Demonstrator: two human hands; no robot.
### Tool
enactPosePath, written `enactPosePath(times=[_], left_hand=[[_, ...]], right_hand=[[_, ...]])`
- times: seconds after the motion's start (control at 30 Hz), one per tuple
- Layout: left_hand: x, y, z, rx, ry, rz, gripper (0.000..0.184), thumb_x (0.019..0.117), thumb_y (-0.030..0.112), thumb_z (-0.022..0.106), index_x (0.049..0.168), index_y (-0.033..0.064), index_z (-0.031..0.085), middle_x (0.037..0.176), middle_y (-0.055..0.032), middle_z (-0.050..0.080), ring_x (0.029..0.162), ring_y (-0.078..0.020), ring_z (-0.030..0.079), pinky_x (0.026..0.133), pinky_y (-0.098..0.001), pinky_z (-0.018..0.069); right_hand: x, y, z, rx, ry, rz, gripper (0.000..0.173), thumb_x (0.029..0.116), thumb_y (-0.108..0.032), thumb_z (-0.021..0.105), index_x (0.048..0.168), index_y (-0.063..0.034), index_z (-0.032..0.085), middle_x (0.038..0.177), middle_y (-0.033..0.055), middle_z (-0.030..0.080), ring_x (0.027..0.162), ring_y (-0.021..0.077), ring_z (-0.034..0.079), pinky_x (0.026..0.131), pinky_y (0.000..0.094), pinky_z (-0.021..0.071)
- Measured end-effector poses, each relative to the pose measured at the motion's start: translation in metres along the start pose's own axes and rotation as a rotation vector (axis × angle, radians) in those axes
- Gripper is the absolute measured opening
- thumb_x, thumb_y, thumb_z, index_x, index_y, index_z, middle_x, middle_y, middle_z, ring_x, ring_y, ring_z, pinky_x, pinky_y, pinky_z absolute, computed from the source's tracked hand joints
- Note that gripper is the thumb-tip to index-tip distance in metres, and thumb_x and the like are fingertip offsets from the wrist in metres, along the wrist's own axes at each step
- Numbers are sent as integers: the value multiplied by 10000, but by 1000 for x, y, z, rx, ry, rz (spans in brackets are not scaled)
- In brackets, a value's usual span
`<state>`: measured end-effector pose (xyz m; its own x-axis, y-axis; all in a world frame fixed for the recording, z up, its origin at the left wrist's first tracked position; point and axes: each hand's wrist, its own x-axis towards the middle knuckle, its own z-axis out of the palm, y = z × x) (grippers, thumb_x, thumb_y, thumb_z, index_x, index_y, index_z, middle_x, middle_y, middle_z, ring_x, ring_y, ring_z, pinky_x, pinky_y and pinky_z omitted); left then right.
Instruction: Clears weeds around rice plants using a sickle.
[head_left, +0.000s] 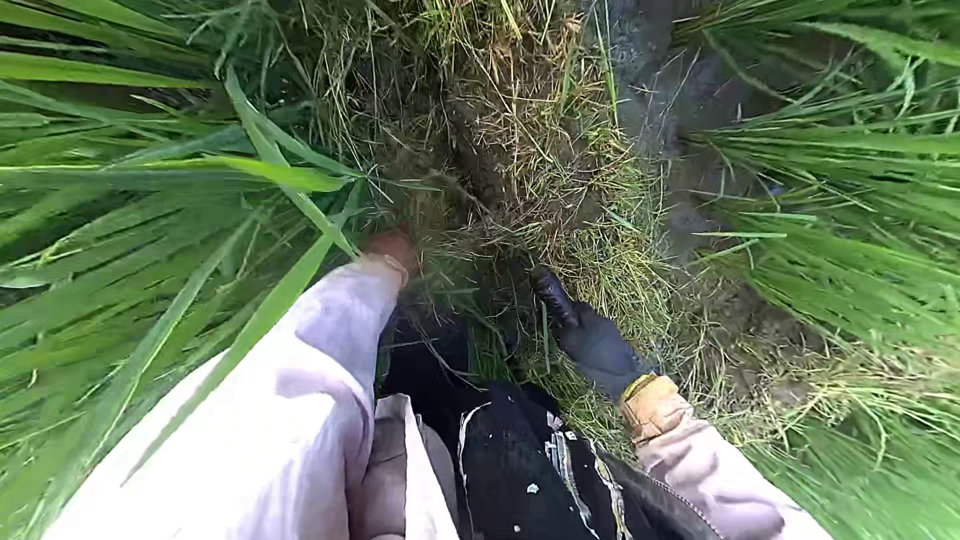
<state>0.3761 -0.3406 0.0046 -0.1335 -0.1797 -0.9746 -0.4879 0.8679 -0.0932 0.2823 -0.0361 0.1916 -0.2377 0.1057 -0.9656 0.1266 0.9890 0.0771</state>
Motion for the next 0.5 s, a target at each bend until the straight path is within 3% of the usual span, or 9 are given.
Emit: enactPosePath(times=[0.07, 0.1, 0.2, 0.27, 0.33, 0.43, 0.5], left_hand=[[6, -9, -3, 60, 41, 12, 365, 939, 253, 717, 1147, -46, 700, 1216, -315, 661, 1178, -521, 607, 981, -733, 451], [9, -13, -3, 111, 56, 25, 333, 934, 231, 717, 1125, -42, 706, 1192, -311, 670, 1156, -517, 621, 964, -731, 467], [4, -19, -8, 201, 65, 47, 269, 927, 193, 712, 1073, -32, 718, 1134, -291, 690, 1104, -497, 647, 915, -709, 501], [-9, -13, -19, 187, 41, 45, 257, 943, 174, 691, 1088, -37, 713, 1157, -290, 685, 1131, -492, 640, 937, -697, 500], [-11, -7, -29, 157, 4, 11, 272, 966, 180, 674, 1116, -44, 707, 1206, -289, 674, 1181, -487, 619, 989, -687, 470], [-3, 0, -6, 196, -22, 41, 277, 925, 220, 719, 1047, -29, 722, 1129, -279, 695, 1110, -486, 647, 934, -714, 488], [8, -1, -4, 226, -13, 39, 295, 914, 251, 734, 1037, -16, 726, 1115, -279, 697, 1093, -484, 651, 909, -725, 492]], right_hand=[[2, -30, -13, 137, 117, -105, 410, 879, -440, 718, 1164, -151, 657, 867, 84, 697, 796, 264, 685, 705, 541, 561], [8, -30, -12, 170, 137, -121, 435, 870, -421, 743, 1202, -158, 646, 879, 89, 700, 803, 271, 687, 706, 552, 560], [47, 50, 27, 39, 23, 40, 459, 908, -429, 660, 1301, -199, 605, 1007, 101, 724, 923, 292, 708, 800, 581, 575], [44, 101, 41, -113, -123, 198, 464, 940, -439, 594, 1305, -153, 608, 1108, 160, 714, 1030, 365, 694, 862, 639, 545], [24, 88, 34, -111, -172, 215, 455, 988, -445, 571, 1320, -135, 595, 1124, 174, 706, 1047, 381, 686, 863, 640, 536], [-11, 38, 22, 24, -54, 117, 460, 918, -459, 646, 1279, -176, 613, 1000, 93, 718, 915, 280, 702, 787, 559, 572], [-8, 6, 7, 141, 64, -41, 437, 874, -487, 716, 1165, -165, 668, 894, 58, 703, 824, 229, 689, 738, 513, 573]])
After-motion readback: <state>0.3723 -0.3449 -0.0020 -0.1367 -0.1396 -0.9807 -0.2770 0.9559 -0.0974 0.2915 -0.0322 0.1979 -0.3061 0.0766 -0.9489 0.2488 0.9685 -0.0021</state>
